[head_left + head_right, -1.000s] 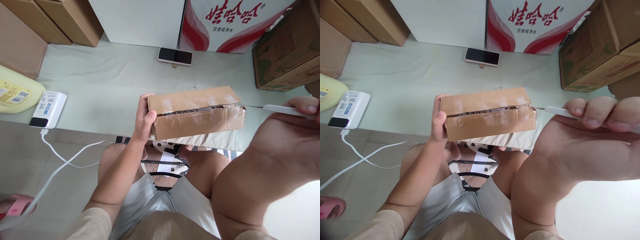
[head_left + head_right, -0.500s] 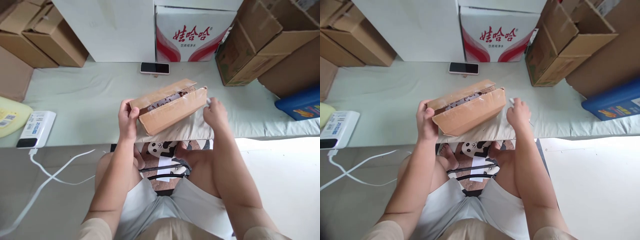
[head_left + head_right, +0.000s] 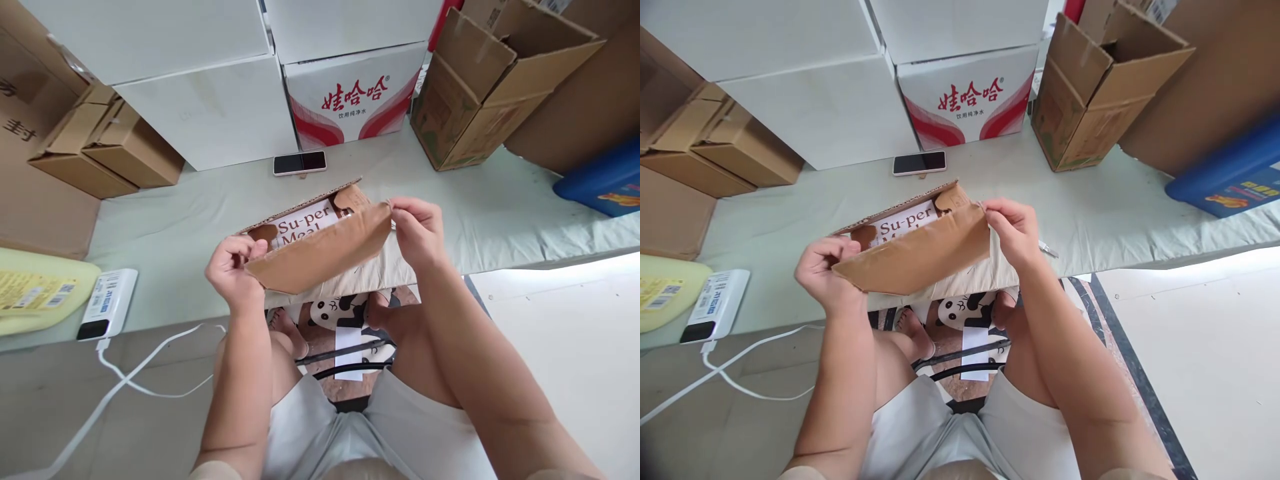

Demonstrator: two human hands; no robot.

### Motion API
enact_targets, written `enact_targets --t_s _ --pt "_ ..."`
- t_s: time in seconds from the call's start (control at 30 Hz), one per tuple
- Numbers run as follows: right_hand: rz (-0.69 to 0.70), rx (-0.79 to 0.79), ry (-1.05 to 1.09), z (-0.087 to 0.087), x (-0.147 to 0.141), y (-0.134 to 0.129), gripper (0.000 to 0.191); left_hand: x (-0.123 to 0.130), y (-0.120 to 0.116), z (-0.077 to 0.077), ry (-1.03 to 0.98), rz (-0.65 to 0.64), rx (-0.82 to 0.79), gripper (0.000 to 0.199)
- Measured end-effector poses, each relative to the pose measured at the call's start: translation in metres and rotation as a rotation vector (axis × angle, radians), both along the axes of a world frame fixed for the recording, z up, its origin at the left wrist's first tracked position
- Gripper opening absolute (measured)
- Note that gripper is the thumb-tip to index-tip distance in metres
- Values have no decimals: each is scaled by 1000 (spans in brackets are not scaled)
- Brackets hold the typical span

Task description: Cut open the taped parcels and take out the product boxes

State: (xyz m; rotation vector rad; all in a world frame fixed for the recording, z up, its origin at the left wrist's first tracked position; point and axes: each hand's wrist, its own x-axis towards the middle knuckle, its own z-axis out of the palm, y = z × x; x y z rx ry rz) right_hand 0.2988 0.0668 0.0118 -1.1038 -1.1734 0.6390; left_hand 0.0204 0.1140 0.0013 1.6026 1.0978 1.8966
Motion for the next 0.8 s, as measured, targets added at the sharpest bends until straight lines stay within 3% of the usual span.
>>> enact_targets --t_s 0.1,0.2,0.3,0.4,0.5,0.63,0.73,0.8 --pt "209 51 1 4 5 -10 22 -8 -2 3 85 -193 -53 41" --pt "251 -4 -60 8 9 -17 34 -17 -3 -1 292 -364 -155 54" --pt "246 -100 -96 8 8 -18 49 -20 -6 -3 373 -381 -219 59" --pt "314 -165 -106 5 2 -17 62 -16 -9 -2 311 -368 -207 60" --pt "335 -136 -171 2 -7 -17 64 -10 -9 2 79 -305 -201 62" --pt "88 53 -132 -2 -23 -20 55 -4 -5 10 -243 -71 -185 55" --pt "-100 147 -142 -5 -37 -24 54 -5 -6 23 -254 84 -112 37" --pt "-143 183 -164 -7 -46 -28 55 -9 -14 36 -199 132 3 25"
